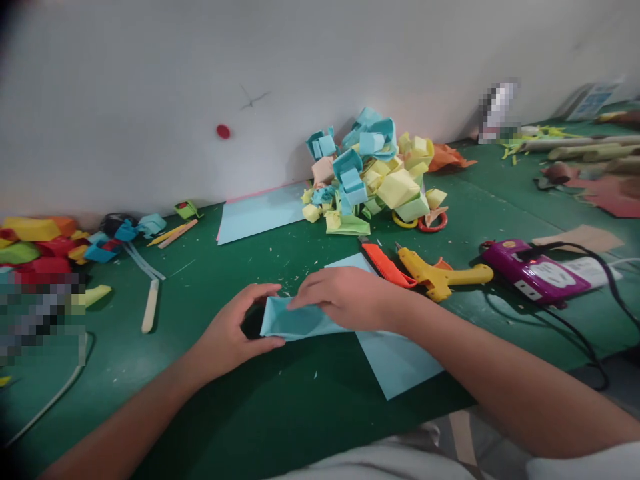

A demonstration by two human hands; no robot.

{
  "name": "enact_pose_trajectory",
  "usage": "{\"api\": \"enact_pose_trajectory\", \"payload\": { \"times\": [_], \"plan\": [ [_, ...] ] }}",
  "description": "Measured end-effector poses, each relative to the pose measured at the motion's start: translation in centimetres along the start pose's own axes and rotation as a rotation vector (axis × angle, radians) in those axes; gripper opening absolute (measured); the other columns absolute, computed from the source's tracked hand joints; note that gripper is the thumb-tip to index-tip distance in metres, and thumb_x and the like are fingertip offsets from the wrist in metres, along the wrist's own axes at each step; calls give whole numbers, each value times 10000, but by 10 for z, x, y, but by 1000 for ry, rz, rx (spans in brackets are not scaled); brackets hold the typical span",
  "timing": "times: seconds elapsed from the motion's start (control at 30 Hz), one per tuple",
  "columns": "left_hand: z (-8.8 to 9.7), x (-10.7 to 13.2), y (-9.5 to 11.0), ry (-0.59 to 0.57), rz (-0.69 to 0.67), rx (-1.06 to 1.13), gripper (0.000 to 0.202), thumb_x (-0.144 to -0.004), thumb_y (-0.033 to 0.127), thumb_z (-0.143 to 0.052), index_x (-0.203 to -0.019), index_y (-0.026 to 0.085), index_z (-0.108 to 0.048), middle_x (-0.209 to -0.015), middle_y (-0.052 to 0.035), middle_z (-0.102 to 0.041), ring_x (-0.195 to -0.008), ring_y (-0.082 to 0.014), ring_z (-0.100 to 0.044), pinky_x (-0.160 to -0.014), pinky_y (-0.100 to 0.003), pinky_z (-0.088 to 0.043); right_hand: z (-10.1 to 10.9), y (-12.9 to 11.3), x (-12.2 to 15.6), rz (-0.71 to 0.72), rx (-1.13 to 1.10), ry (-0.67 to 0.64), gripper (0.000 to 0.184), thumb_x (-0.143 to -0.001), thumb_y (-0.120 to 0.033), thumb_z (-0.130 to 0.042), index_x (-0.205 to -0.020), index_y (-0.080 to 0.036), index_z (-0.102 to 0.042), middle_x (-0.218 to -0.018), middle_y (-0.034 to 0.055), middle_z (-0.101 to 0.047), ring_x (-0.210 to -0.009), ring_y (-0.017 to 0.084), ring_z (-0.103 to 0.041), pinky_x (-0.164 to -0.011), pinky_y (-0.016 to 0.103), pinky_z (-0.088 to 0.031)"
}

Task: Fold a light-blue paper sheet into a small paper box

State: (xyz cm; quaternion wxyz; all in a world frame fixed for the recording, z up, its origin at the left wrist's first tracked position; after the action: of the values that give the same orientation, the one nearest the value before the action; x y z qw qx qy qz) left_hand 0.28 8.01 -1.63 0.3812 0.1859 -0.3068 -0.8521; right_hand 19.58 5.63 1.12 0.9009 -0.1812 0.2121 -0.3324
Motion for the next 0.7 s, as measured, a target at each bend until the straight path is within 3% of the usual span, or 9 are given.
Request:
{"api": "enact_pose_trajectory", "payload": {
  "times": [0.17,0.3,0.4,0.53,0.7],
  "plan": [
    [5,2,0,155,26,-99,633,-808,450,-788,-1345,280,-499,-1305,-86,-603,-1167,-290,-625,-945,-423,-550,23,7,5,-31,2,207,411,-971,-115,-414,-1220,-252,-711,-1206,75,-719,-1140,215,-637,-932,348,-517],
    [14,5,-1,348,58,-222,613,-821,481,-772,-1320,261,-492,-1259,-93,-581,-1106,-286,-640,-866,-399,-572,38,6,11,-63,112,427,263,-978,-202,-467,-1034,-226,-723,-974,73,-750,-923,220,-668,-867,374,-462],
    [16,8,1,407,46,-325,702,-813,582,-751,-1359,268,-441,-1320,-116,-504,-1160,-313,-616,-815,-388,-585,29,7,7,-160,194,321,280,-977,-311,-487,-791,-211,-671,-680,25,-673,-658,178,-585,-794,368,-405],
    [7,12,12,317,-50,-381,799,-841,740,-605,-1423,249,-363,-1369,-157,-453,-1225,-361,-573,-844,-432,-578,3,11,0,-328,200,112,516,-1015,-496,-410,-615,-204,-552,-553,0,-576,-544,147,-477,-706,337,-348],
    [-8,15,34,99,-315,-234,739,-927,775,-365,-1405,211,-390,-1330,-176,-510,-1198,-329,-584,-959,-455,-528,-5,14,-3,-467,206,180,542,-990,-628,-399,-732,-209,-626,-650,14,-643,-610,171,-537,-637,313,-309]
  ]
}}
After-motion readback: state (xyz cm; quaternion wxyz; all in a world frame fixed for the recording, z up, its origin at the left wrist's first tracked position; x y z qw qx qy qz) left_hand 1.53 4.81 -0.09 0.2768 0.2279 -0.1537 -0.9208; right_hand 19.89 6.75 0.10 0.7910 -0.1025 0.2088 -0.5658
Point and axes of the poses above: each hand's wrist, its own x-axis away from the middle knuckle, its own z-axis out of the back of the hand, y = z × x, the point moved 6 cm from there along -x, towards the middle knuckle
